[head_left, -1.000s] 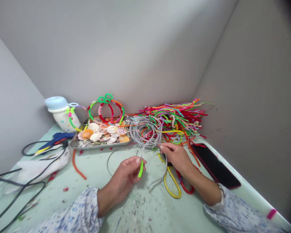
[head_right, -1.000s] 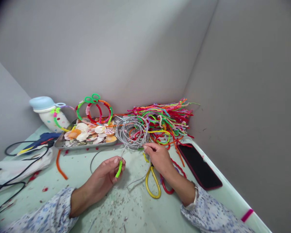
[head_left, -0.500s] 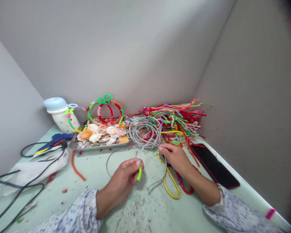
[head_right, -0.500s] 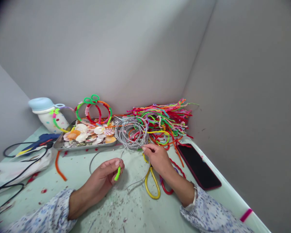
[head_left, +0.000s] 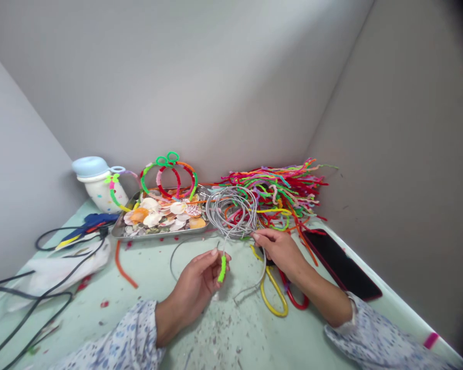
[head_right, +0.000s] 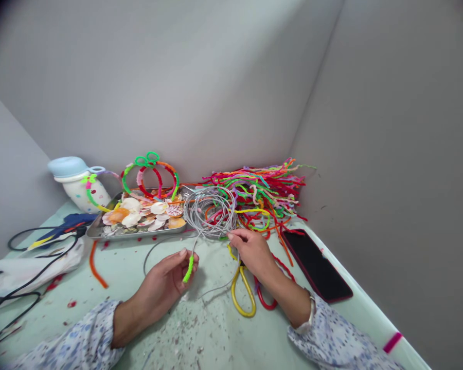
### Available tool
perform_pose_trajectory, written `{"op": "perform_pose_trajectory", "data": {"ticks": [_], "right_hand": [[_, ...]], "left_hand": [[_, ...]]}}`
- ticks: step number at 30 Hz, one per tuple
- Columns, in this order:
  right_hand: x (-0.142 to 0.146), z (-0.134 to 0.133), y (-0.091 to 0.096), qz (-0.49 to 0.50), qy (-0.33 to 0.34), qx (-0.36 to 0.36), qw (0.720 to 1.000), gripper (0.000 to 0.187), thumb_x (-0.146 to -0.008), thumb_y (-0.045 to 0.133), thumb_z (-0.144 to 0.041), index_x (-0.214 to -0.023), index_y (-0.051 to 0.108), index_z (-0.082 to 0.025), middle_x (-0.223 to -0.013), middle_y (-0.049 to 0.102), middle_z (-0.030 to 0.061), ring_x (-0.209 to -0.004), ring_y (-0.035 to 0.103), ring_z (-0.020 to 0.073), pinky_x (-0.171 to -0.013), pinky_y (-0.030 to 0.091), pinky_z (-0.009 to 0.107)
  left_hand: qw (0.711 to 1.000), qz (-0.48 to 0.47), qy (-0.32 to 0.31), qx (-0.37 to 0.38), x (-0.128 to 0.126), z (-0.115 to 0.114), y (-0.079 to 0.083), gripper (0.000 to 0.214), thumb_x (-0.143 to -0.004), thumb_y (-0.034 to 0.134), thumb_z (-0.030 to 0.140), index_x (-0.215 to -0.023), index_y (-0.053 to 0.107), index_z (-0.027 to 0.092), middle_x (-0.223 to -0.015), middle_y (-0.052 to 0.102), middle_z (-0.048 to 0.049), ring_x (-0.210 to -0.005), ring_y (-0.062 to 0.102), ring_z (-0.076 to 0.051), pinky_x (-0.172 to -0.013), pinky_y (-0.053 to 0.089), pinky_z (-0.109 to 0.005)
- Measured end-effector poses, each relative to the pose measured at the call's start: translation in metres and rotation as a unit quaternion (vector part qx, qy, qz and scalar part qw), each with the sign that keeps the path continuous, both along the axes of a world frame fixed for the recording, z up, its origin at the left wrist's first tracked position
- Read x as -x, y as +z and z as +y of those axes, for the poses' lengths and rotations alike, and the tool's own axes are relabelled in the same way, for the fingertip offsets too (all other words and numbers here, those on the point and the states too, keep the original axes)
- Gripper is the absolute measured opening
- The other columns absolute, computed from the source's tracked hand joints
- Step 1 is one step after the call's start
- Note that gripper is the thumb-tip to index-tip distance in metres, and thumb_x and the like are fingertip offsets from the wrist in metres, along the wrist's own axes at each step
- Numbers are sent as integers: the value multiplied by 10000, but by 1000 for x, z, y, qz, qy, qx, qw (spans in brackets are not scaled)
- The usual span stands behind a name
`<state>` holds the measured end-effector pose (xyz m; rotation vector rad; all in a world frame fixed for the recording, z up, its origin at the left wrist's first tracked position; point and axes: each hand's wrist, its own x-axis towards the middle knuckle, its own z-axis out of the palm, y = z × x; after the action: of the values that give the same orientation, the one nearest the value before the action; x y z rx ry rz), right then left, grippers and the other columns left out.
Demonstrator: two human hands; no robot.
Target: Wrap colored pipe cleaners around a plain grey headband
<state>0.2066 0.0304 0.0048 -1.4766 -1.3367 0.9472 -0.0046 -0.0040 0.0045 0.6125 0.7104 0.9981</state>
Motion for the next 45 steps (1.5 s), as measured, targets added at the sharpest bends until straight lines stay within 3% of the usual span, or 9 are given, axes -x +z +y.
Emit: {"op": "perform_pose_trajectory", "data": {"ticks": [5, 12, 19, 21, 23, 28, 33, 40, 45], "right_hand": [[0, 0, 3, -1, 3, 9, 1000, 261, -768, 633, -376, -861, 772, -175, -643, 650, 5, -443, 433, 106, -419, 313, 232], [-2, -3, 21, 3, 26, 25, 999, 237, -789, 616, -377, -806, 750, -183, -472, 522, -43, -409, 400, 106, -418, 291, 233], [-30, 8, 35, -96, 15, -26, 995, 314, -848, 530, -372, -1004, 717, -173, -689, 660, 10, -491, 498, 127, -483, 363, 248], [-42, 8, 44, -223, 84, -29, 971, 260, -837, 545, -333, -947, 726, -183, -727, 688, 21, -580, 564, 153, -543, 397, 256], [-53, 5, 54, -346, 162, -9, 924, 209, -818, 547, -260, -878, 738, -200, -775, 716, 24, -674, 614, 174, -605, 411, 260], [-71, -5, 63, -514, 275, 100, 806, 209, -725, 597, -160, -858, 749, -213, -874, 752, 50, -795, 663, 222, -634, 410, 266], [-70, -7, 55, -534, 291, 147, 780, 196, -644, 606, -85, -726, 757, -179, -646, 714, 66, -576, 626, 199, -508, 341, 259], [-72, -5, 58, -507, 313, 125, 794, 170, -706, 586, -106, -758, 735, -170, -683, 698, 43, -601, 590, 161, -531, 344, 238], [-60, -8, 69, -369, 298, 63, 878, 123, -813, 571, -253, -790, 669, -181, -674, 633, -1, -611, 528, 139, -534, 347, 221]], "left_hand": [[999, 19, -24, -30, 0, 0, 1, 166, -790, 731, 266, -774, 701, 103, -646, 560, 0, -510, 457, -56, -450, 347, -141], [1000, -3, -17, -18, 1, -1, 0, 82, -783, 734, 197, -771, 704, 121, -674, 567, 4, -569, 494, -68, -514, 399, -147], [999, -19, -20, -21, 2, 1, -2, 88, -765, 765, 198, -807, 717, 137, -665, 567, 8, -570, 491, -70, -532, 409, -145], [999, -17, -25, -27, 2, 1, -3, 85, -775, 758, 203, -802, 714, 135, -673, 569, 5, -575, 491, -70, -533, 407, -144], [999, -14, -31, -37, 3, 1, -3, 74, -801, 735, 204, -807, 710, 135, -687, 573, 2, -582, 491, -69, -533, 403, -142], [998, -17, -39, -48, 3, 1, -4, 63, -839, 696, 197, -819, 704, 137, -698, 569, 1, -596, 488, -70, -545, 399, -145], [998, -20, -39, -44, 3, 1, -5, 55, -834, 702, 192, -815, 707, 141, -698, 566, 1, -600, 487, -73, -555, 401, -149], [999, -19, -36, -34, 1, 2, -2, 76, -785, 750, 198, -811, 719, 134, -695, 571, 0, -597, 491, -77, -558, 408, -155], [999, -6, -28, -27, 0, 1, -3, 125, -743, 789, 216, -812, 728, 131, -684, 578, 2, -583, 490, -73, -549, 398, -156]]}}
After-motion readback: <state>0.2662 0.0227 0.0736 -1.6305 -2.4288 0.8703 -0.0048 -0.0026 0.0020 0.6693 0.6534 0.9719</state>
